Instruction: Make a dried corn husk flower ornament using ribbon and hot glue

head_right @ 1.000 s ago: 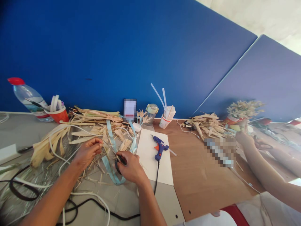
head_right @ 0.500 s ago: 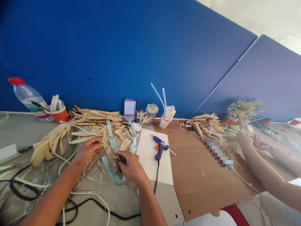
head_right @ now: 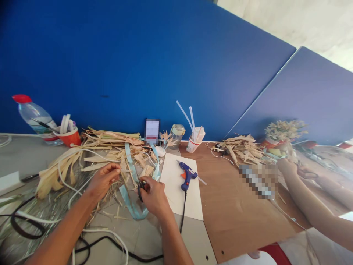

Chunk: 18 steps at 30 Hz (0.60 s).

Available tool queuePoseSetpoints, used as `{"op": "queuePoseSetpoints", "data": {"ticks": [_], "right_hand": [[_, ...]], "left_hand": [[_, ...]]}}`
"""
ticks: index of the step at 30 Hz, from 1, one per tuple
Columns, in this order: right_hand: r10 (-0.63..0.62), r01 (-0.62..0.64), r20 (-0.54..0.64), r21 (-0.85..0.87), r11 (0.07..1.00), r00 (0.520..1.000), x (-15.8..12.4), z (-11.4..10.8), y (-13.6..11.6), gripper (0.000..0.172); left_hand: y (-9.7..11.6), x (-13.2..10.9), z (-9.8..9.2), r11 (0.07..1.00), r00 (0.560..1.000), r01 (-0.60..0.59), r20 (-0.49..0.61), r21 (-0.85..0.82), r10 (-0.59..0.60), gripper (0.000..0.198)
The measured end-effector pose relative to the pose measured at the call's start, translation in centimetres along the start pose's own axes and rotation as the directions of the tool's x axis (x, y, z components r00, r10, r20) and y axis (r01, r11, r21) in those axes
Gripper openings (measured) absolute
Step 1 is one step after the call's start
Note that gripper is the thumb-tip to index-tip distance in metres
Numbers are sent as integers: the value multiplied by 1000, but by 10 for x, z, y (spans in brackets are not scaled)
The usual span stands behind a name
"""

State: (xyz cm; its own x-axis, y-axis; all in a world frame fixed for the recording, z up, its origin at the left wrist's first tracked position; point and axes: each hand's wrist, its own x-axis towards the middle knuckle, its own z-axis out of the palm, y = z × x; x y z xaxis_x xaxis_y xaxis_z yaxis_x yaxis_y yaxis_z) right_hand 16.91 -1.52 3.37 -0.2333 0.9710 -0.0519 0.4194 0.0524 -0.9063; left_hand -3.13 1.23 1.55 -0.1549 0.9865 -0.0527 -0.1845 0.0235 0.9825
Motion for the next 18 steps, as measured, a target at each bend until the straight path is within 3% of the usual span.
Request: {"op": "queuePoseSetpoints", "data": {"ticks": [7, 18], "right_hand": [[-84, 84, 8, -65, 994, 996, -2, -4, -6, 35], [-70, 86, 90, -176, 981, 993, -5, -12, -5, 37]], "left_hand": [[-4, 1, -2, 1000, 999, 5, 40, 9, -6, 17], [2, -1, -1, 995, 998, 25, 61, 96, -31, 13]]}}
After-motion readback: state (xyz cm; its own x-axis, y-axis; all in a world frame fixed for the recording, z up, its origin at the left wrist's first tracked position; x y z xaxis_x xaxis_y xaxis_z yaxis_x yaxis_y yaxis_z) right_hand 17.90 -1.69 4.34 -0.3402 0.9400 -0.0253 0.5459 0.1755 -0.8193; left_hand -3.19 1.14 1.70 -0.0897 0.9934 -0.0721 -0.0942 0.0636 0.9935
